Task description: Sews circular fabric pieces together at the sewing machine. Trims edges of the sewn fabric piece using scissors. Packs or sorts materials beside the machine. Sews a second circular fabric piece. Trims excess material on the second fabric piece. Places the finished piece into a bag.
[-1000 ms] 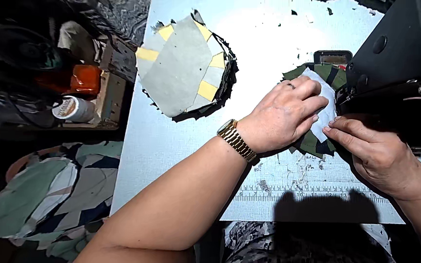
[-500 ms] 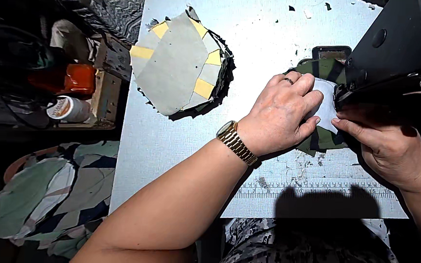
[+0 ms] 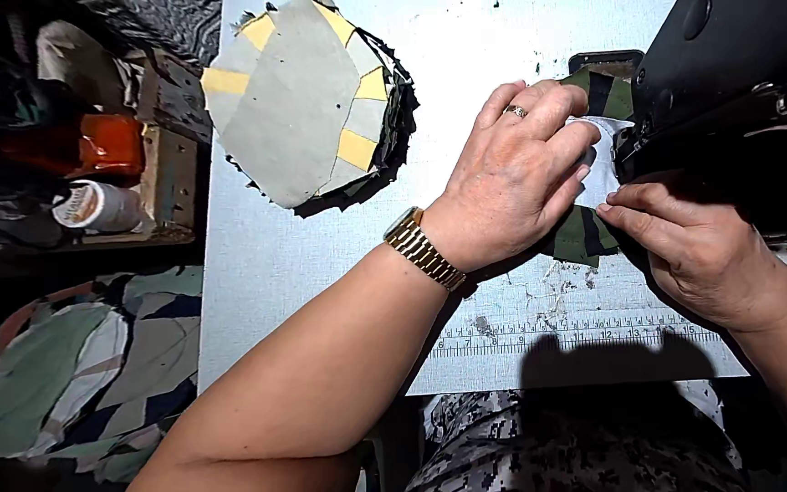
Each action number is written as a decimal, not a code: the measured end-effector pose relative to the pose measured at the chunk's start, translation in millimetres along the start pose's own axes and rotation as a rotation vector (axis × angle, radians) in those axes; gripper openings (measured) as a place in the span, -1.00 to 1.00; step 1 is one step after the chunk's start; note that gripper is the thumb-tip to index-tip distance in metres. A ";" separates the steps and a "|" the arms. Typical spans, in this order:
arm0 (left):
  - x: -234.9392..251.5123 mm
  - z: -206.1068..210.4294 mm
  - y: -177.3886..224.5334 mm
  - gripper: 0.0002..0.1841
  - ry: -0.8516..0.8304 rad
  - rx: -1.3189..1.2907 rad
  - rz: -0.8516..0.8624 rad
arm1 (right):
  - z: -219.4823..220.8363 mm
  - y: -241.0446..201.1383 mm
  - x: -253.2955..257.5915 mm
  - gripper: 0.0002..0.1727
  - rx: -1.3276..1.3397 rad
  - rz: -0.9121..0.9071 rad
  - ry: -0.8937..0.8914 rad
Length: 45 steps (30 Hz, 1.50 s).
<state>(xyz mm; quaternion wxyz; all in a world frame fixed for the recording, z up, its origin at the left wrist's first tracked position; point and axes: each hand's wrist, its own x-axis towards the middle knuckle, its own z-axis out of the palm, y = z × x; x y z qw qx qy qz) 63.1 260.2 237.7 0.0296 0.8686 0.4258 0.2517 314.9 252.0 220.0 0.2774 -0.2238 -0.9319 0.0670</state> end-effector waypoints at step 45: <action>-2.0 -5.9 -11.2 -0.62 -0.150 -0.018 -0.008 | 3.4 -0.5 1.5 -0.62 -0.071 -0.005 -0.025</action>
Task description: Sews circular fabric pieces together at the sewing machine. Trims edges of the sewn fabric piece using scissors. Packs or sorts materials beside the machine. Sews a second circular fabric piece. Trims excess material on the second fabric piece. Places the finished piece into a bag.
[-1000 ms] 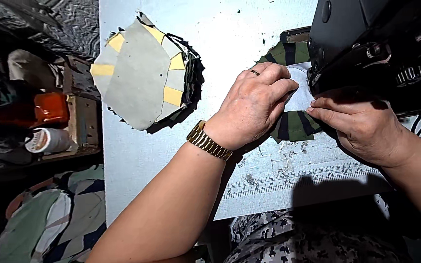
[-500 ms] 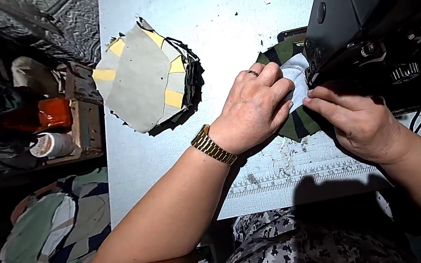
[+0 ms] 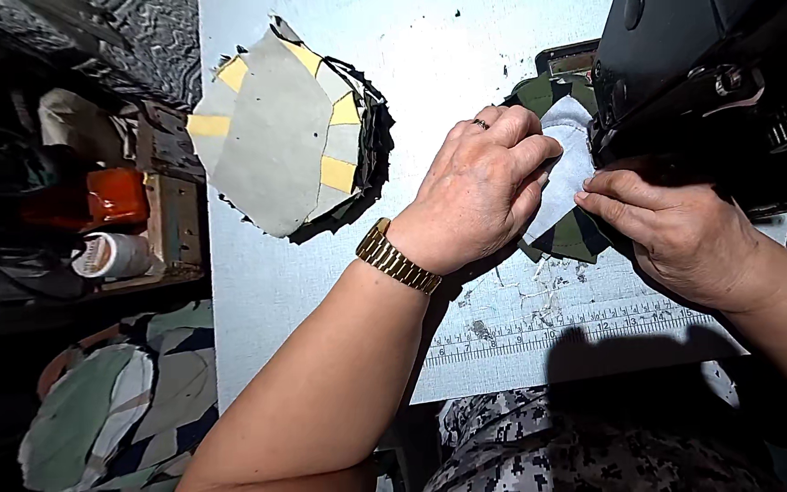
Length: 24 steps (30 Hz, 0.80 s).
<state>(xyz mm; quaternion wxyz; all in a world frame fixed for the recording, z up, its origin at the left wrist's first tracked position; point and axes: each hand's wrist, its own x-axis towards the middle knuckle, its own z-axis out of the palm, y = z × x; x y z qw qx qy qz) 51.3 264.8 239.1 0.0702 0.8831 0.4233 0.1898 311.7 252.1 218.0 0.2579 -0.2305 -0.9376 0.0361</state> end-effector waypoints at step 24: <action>0.8 6.7 -1.1 -0.57 -0.005 -0.067 0.073 | -0.8 0.2 -3.1 -0.61 0.019 0.020 0.015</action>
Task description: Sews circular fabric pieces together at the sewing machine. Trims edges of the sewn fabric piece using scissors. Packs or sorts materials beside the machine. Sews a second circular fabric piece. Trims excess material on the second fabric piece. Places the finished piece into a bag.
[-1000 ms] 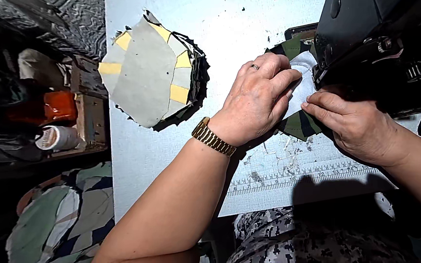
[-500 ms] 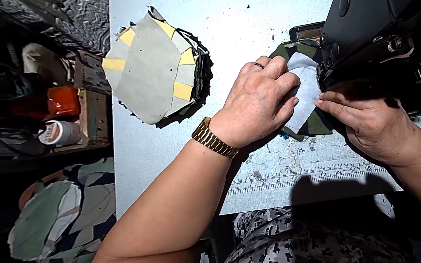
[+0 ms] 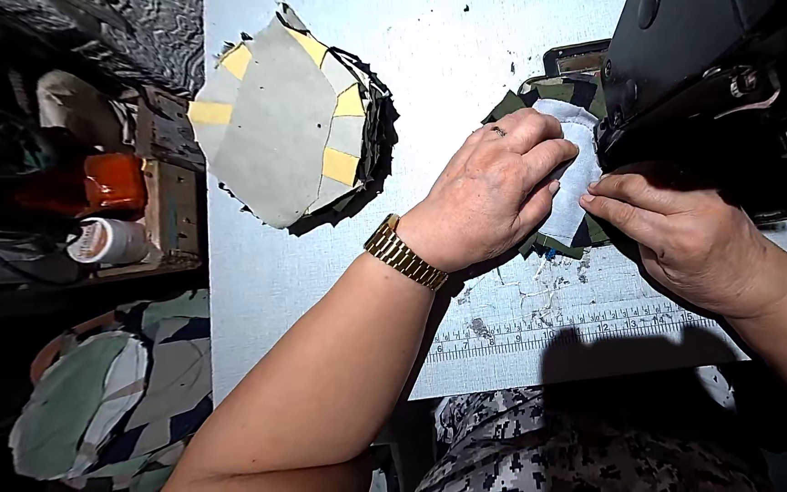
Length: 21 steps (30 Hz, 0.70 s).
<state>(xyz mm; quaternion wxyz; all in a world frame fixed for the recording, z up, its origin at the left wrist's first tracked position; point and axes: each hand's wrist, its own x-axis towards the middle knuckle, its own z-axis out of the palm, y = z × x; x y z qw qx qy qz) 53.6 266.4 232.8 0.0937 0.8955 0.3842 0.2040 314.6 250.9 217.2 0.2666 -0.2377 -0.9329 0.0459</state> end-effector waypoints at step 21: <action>0.0 -5.5 4.8 -0.59 -0.009 0.120 -0.061 | -1.6 4.0 -1.7 -0.61 0.039 0.057 0.021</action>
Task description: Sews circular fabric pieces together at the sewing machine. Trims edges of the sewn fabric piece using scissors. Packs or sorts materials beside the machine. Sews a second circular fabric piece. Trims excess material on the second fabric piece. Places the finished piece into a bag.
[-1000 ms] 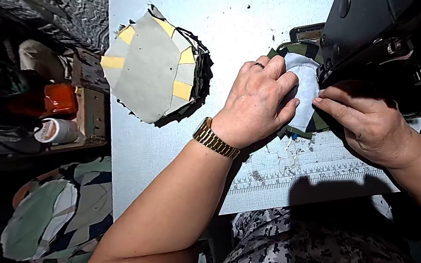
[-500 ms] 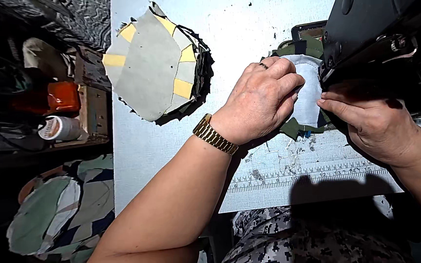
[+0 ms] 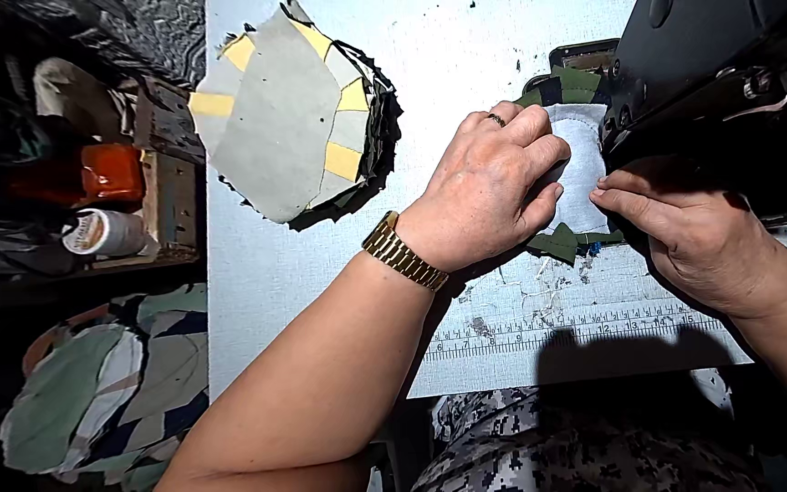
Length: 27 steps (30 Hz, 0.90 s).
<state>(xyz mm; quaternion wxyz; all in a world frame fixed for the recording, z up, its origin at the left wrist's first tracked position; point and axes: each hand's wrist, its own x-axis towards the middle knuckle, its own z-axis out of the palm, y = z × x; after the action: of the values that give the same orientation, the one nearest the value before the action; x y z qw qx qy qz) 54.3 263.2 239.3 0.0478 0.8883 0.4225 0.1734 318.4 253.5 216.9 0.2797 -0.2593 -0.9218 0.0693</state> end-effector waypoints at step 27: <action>-3.5 2.6 24.7 -0.51 0.018 0.133 0.015 | -8.4 -3.2 -0.5 -0.66 -0.110 0.033 0.118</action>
<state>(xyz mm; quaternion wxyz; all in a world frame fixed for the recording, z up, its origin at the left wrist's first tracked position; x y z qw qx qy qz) 71.3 244.9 241.7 -0.0164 0.8910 0.4270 0.1533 321.9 250.4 224.5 0.3176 -0.2930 -0.9018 0.0076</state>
